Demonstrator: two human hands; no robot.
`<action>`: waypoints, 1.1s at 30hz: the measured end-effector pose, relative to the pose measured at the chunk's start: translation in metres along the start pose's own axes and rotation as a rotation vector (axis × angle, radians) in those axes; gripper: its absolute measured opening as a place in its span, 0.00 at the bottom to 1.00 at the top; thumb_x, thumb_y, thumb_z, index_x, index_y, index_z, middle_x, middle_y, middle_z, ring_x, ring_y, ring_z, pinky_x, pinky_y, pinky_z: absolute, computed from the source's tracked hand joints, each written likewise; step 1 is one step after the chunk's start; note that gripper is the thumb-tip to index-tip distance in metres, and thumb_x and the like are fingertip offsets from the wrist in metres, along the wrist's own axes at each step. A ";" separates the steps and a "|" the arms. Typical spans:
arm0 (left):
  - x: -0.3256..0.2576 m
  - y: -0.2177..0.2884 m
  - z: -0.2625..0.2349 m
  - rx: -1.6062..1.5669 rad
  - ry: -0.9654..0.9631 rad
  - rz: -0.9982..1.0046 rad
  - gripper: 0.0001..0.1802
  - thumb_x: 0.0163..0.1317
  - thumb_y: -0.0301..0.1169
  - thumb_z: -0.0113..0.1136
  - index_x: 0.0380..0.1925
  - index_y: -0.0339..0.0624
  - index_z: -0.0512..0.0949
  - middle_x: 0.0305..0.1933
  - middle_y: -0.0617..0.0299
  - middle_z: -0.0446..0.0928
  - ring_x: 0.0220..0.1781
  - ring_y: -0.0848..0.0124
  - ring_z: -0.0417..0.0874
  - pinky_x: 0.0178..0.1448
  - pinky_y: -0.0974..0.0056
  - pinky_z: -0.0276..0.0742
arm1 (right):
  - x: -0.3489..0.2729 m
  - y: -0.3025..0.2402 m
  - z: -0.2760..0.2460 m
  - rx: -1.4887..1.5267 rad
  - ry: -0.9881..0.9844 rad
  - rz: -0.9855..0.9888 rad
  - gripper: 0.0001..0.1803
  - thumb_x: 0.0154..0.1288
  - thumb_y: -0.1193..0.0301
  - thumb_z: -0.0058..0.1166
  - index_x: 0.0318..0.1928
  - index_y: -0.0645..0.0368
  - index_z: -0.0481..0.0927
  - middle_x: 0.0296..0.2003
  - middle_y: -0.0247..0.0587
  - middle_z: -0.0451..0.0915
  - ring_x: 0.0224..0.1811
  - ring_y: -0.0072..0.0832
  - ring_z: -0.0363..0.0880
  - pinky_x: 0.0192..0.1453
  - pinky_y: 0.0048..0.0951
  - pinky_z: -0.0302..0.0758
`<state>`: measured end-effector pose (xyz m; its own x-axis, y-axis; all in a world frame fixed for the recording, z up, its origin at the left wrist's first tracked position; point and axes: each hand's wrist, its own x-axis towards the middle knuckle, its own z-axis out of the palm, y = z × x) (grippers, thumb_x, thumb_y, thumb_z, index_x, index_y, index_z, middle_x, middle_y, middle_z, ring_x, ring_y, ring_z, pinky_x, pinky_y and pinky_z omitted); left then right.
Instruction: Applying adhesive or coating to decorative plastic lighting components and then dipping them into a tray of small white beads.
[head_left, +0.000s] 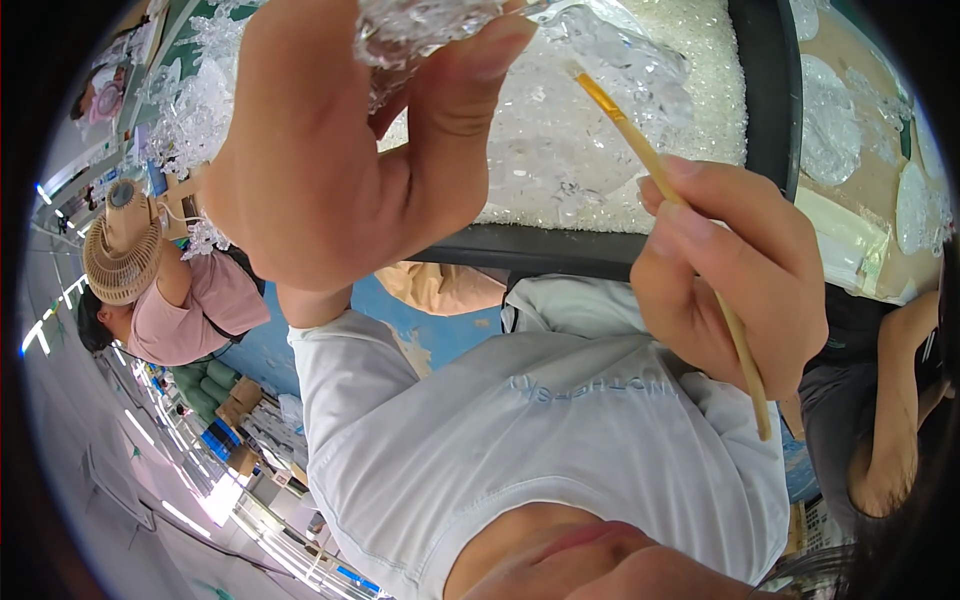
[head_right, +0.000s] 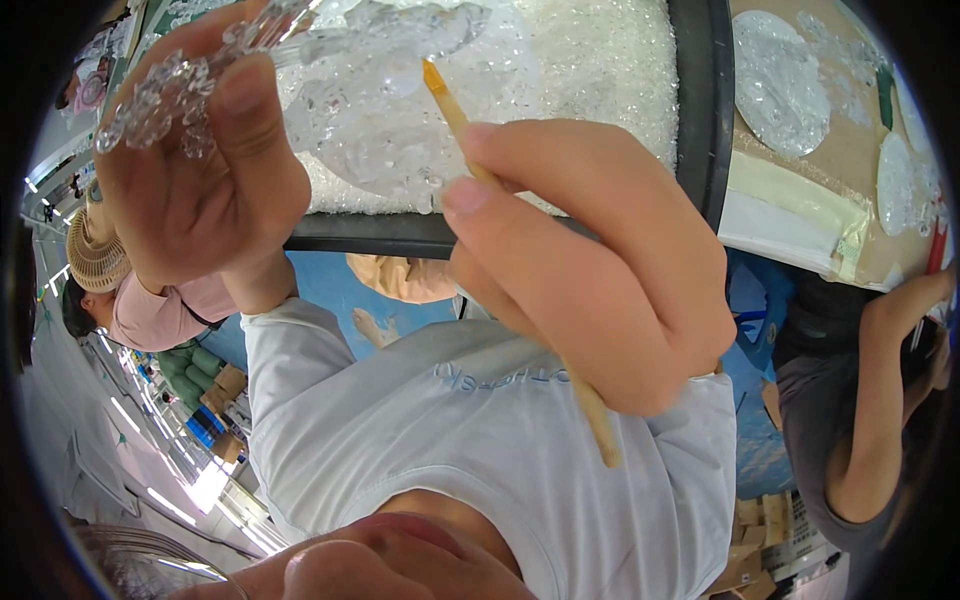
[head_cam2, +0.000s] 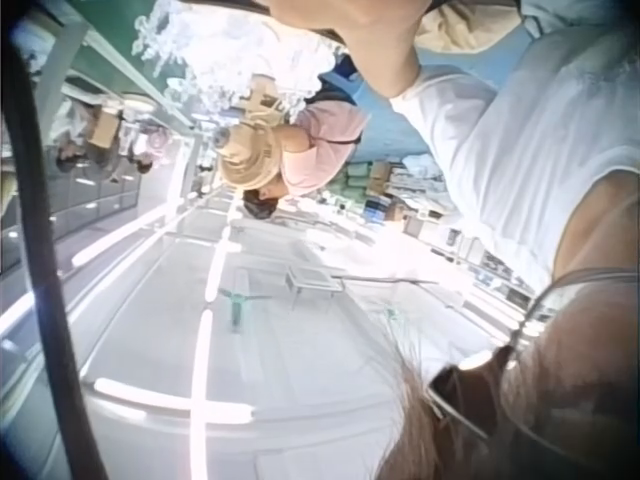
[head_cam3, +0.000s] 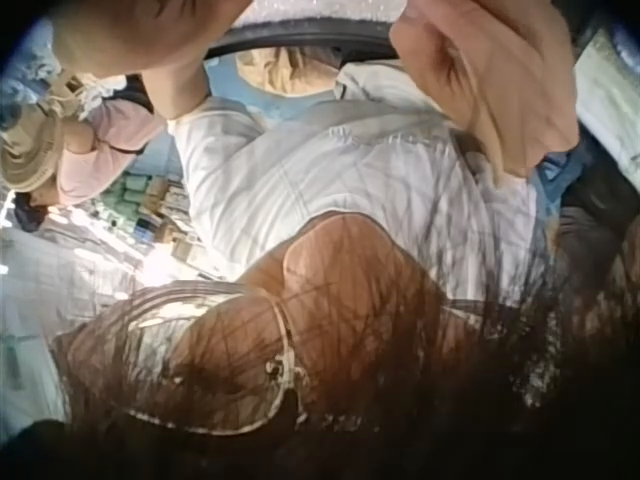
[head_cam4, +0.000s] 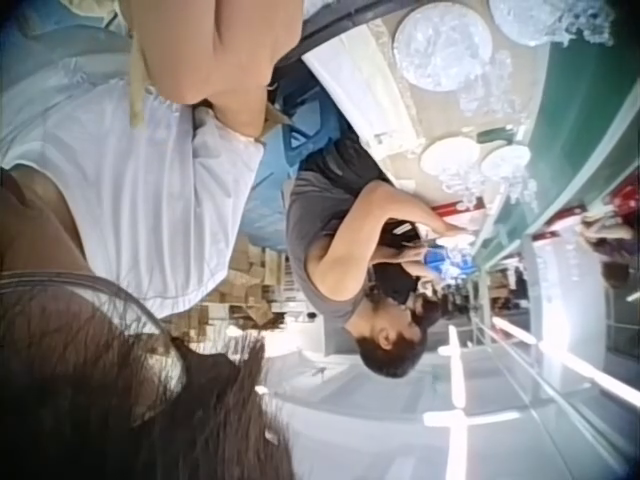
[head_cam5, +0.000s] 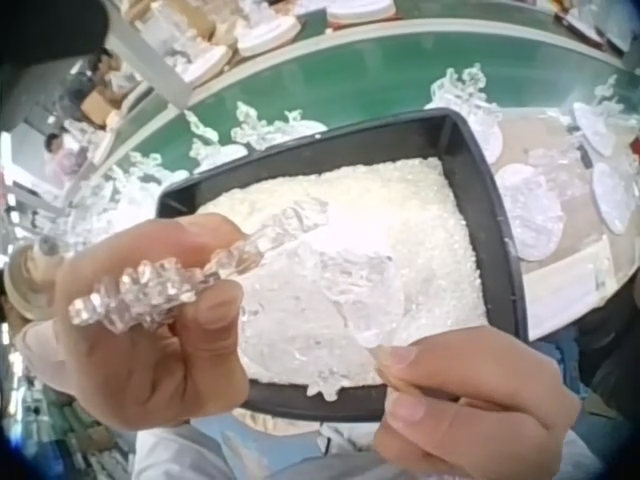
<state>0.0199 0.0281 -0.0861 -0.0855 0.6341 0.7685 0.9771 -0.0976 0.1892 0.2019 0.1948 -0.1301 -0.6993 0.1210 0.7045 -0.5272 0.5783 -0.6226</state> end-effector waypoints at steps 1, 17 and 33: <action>0.001 0.000 0.000 -0.031 0.021 0.005 0.19 0.66 0.23 0.63 0.53 0.25 0.69 0.37 0.46 0.83 0.34 0.71 0.84 0.40 0.73 0.78 | 0.000 -0.001 0.000 0.017 0.037 0.003 0.15 0.61 0.87 0.60 0.48 0.68 0.76 0.43 0.61 0.82 0.34 0.40 0.87 0.38 0.31 0.87; 0.007 0.020 -0.011 0.237 -0.067 -0.052 0.16 0.68 0.25 0.63 0.50 0.26 0.72 0.37 0.48 0.83 0.36 0.71 0.85 0.41 0.73 0.79 | 0.005 0.001 0.005 0.006 0.081 -0.081 0.15 0.57 0.90 0.60 0.46 0.70 0.78 0.41 0.64 0.83 0.31 0.39 0.87 0.34 0.30 0.85; 0.006 0.032 0.001 0.212 -0.012 -0.286 0.15 0.70 0.31 0.62 0.48 0.30 0.73 0.38 0.49 0.84 0.35 0.72 0.83 0.42 0.73 0.77 | 0.002 -0.002 0.002 -0.029 0.109 -0.134 0.17 0.53 0.89 0.62 0.44 0.70 0.77 0.36 0.65 0.83 0.28 0.40 0.83 0.30 0.29 0.81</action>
<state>0.0503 0.0293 -0.0759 -0.3606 0.6216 0.6954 0.9327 0.2457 0.2641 0.2005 0.1921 -0.1282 -0.5663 0.1273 0.8143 -0.5969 0.6180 -0.5117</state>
